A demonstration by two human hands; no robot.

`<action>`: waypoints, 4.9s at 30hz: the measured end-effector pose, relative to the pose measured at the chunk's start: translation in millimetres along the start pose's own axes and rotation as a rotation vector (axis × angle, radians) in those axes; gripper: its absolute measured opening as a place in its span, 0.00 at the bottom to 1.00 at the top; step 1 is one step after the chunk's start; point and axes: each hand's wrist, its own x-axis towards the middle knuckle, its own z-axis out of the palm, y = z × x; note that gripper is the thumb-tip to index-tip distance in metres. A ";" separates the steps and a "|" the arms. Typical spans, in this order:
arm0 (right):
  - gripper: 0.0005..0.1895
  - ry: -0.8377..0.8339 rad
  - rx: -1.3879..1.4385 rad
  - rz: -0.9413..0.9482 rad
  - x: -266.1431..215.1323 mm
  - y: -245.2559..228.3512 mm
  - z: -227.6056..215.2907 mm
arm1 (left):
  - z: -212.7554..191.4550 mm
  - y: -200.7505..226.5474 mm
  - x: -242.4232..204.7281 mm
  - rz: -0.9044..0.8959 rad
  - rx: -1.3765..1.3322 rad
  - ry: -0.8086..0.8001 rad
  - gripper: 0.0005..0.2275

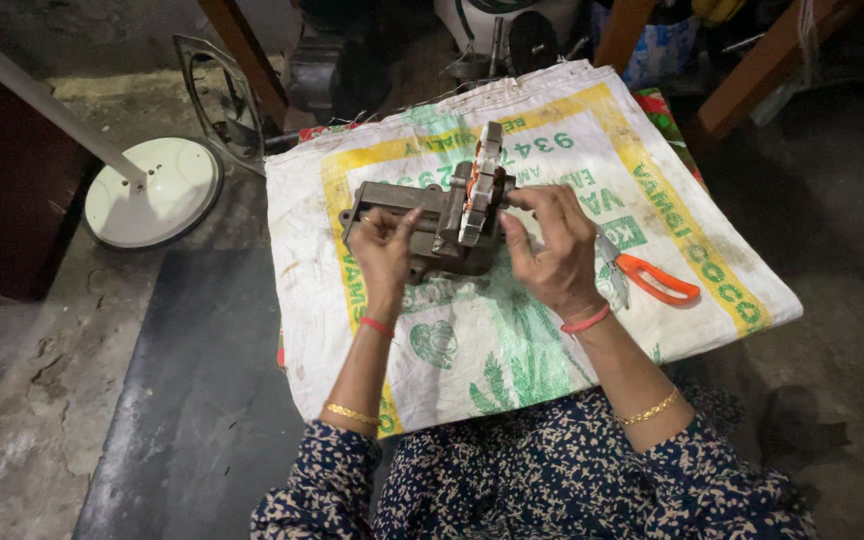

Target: The person sits on the floor and uses a bench vise to hold a small electrical component while winding copper wire around its core. They repeatedly wrap the wire by hand, occasionally adjusting the component in the vise and using orange-handled scissors to trim the wire.

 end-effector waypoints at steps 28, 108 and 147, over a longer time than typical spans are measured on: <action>0.29 0.054 -0.303 -0.155 -94.5 61.0 82.9 | 32.3 -49.9 -65.5 -0.284 -0.532 -0.141 0.10; 0.34 -0.166 -0.043 0.028 -86.3 32.4 62.8 | -0.7 -23.5 -108.4 -0.415 -0.096 -0.204 0.18; 0.03 -0.240 0.126 0.018 -8.2 -55.9 23.2 | -42.1 150.4 -78.7 0.015 0.389 -0.446 0.17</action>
